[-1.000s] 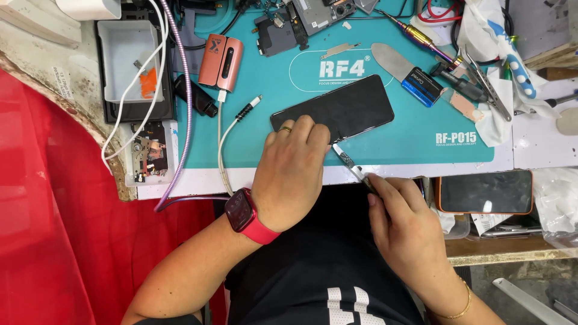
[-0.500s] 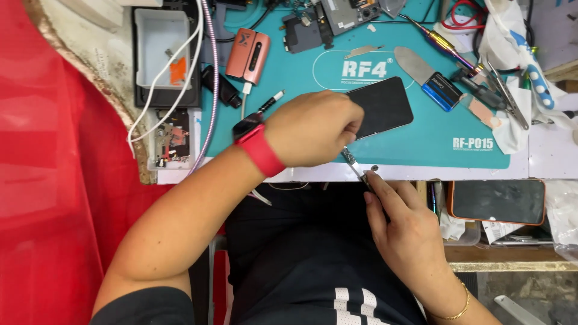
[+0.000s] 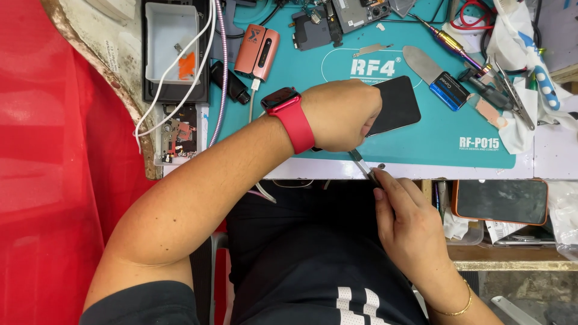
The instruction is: The person uses a metal prying tool to carefully separate the screen from the frame of a black smartphone. They work along the edges of the device, lifting the screen slightly to release the adhesive seal.
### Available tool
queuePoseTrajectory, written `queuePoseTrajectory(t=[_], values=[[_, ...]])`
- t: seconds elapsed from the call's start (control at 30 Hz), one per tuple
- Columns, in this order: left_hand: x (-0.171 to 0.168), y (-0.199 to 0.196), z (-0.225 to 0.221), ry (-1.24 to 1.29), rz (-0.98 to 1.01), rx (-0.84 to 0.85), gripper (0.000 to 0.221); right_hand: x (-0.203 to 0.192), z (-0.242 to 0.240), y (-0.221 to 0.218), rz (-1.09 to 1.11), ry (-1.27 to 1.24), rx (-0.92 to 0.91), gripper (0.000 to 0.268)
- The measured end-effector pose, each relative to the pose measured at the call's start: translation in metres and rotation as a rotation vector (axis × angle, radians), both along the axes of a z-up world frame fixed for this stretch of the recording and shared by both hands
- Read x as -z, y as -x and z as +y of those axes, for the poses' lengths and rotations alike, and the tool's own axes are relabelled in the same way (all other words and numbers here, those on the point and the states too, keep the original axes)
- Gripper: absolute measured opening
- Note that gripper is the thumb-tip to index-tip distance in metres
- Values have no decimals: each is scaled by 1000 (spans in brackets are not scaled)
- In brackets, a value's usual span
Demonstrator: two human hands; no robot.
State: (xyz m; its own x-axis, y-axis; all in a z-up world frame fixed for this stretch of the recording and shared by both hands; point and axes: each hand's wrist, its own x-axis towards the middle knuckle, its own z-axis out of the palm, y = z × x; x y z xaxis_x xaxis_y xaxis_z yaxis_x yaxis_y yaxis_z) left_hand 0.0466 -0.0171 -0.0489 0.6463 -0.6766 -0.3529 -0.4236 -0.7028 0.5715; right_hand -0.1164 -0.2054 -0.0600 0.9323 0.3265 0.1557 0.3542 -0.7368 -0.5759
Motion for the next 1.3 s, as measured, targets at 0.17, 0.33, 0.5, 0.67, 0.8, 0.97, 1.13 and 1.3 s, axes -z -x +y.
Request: queuePoseTrajectory(t=[0.17, 0.33, 0.5, 0.67, 0.8, 0.97, 1.13, 1.3], values=[[-1, 0, 0, -2, 1, 0, 23, 1, -1, 2, -14, 33, 8, 34], [2, 0, -1, -4, -15, -2, 23, 2, 1, 2, -16, 27, -14, 36], [2, 0, -1, 3, -18, 5, 23, 0, 0, 0, 13, 22, -16, 34], [-1, 0, 0, -6, 4, -8, 20, 0, -1, -1, 39, 40, 0, 33], [-2, 0, 0, -4, 13, -14, 20, -1, 0, 2, -14, 60, 9, 32], [1, 0, 0, 7, 3, -11, 22, 5, 2, 6, -47, 33, -40, 37], [3, 0, 0, 18, -5, -9, 20, 8, 0, 3, -17, 37, -38, 36], [-2, 0, 2, 6, 14, -7, 19, 5, 0, 1, 31, 31, -21, 35]])
